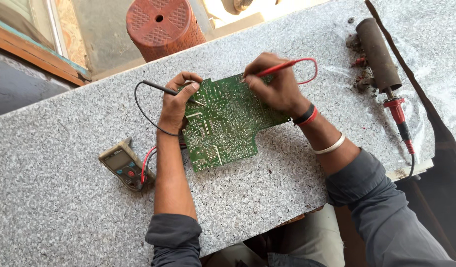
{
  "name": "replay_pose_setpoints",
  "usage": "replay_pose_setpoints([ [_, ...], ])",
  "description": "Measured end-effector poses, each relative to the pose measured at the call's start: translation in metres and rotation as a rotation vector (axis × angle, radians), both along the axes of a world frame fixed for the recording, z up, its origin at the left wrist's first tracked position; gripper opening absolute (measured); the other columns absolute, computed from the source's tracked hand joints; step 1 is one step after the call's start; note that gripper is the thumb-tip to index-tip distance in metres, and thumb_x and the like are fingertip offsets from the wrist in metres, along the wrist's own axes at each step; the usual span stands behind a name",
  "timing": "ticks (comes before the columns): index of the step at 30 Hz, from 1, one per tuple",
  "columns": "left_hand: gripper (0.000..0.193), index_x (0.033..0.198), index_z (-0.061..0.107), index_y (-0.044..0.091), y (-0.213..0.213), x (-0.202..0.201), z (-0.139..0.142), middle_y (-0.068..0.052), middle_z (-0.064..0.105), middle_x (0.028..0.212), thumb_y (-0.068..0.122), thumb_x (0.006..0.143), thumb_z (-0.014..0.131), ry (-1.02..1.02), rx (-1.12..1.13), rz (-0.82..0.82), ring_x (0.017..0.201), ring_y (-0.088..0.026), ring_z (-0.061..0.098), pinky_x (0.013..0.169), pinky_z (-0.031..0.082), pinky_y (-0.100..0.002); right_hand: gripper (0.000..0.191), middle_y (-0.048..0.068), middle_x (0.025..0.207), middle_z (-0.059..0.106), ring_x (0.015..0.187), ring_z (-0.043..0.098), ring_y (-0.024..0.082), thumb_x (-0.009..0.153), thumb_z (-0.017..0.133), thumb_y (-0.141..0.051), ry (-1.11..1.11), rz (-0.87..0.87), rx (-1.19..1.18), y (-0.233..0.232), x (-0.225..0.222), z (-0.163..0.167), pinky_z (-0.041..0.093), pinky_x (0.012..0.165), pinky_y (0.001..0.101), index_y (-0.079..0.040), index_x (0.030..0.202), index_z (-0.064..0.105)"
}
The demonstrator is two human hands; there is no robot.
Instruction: The person holds a green printed circuit board on a stone workbench and probes its solder points with the red and black leads of a multimeter, repositioning the board and moving the probes to different points to test the board.
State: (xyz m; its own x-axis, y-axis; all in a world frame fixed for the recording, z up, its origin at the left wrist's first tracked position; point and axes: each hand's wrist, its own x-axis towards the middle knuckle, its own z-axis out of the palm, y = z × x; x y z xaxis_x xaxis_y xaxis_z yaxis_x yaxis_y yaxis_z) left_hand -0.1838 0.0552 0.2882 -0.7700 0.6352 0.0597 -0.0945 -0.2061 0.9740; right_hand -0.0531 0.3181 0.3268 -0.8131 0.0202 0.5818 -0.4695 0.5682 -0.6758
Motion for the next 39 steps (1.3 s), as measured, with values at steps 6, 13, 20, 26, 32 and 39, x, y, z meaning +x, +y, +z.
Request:
replay_pose_setpoints([
  [6, 0.012, 0.106, 0.069, 0.003, 0.003, 0.005, 0.006, 0.0, 0.068, 0.097, 0.009, 0.096, 0.066, 0.021, -0.017, 0.017, 0.084, -0.005, 0.061, 0.075, 0.05, -0.019, 0.007, 0.008, 0.086, 0.069, 0.082, 0.067, 0.021, 0.087, 0.07, -0.01, -0.089, 0.167, -0.048, -0.014, 0.011, 0.02, 0.053, 0.077, 0.037, -0.003, 0.089, 0.067],
  [13, 0.015, 0.108, 0.068, 0.002, 0.011, 0.007, 0.01, -0.001, 0.067, 0.095, 0.01, 0.096, 0.066, -0.015, -0.03, 0.023, 0.083, -0.006, 0.061, 0.074, 0.05, -0.02, 0.008, 0.007, 0.089, 0.071, 0.087, 0.069, 0.024, 0.086, 0.07, -0.01, -0.05, 0.163, 0.036, -0.008, 0.009, 0.018, 0.055, 0.083, 0.0388, -0.005, 0.09, 0.066],
  [20, 0.013, 0.106, 0.068, 0.005, 0.016, 0.007, 0.012, 0.001, 0.067, 0.093, 0.01, 0.093, 0.068, -0.015, -0.047, 0.023, 0.081, -0.005, 0.061, 0.073, 0.049, -0.019, 0.01, 0.006, 0.087, 0.071, 0.086, 0.069, 0.023, 0.086, 0.068, -0.015, -0.078, 0.164, 0.043, -0.002, 0.009, 0.017, 0.056, 0.083, 0.0387, -0.005, 0.088, 0.066],
  [26, 0.013, 0.106, 0.069, 0.005, 0.014, 0.005, 0.01, 0.002, 0.066, 0.094, 0.01, 0.095, 0.068, 0.031, -0.064, 0.034, 0.083, -0.003, 0.058, 0.074, 0.046, -0.017, 0.01, 0.006, 0.087, 0.071, 0.085, 0.068, 0.023, 0.086, 0.068, -0.015, -0.067, 0.175, 0.046, -0.003, 0.006, 0.017, 0.055, 0.082, 0.0387, -0.005, 0.087, 0.066],
  [32, 0.014, 0.106, 0.069, 0.004, 0.009, 0.002, 0.011, 0.0, 0.068, 0.094, 0.012, 0.094, 0.068, 0.026, -0.063, 0.038, 0.081, -0.005, 0.06, 0.073, 0.049, -0.019, 0.01, 0.007, 0.087, 0.07, 0.086, 0.067, 0.024, 0.086, 0.067, -0.014, -0.061, 0.168, 0.053, -0.009, 0.005, 0.021, 0.054, 0.082, 0.0391, -0.005, 0.089, 0.067],
  [39, 0.014, 0.107, 0.069, 0.003, 0.004, 0.004, 0.011, 0.0, 0.067, 0.097, 0.01, 0.094, 0.067, -0.028, -0.025, 0.032, 0.082, -0.004, 0.059, 0.072, 0.049, -0.018, 0.01, 0.007, 0.086, 0.069, 0.084, 0.067, 0.024, 0.085, 0.069, -0.013, -0.1, 0.166, 0.038, -0.015, 0.005, 0.019, 0.053, 0.081, 0.0392, -0.005, 0.089, 0.067],
])
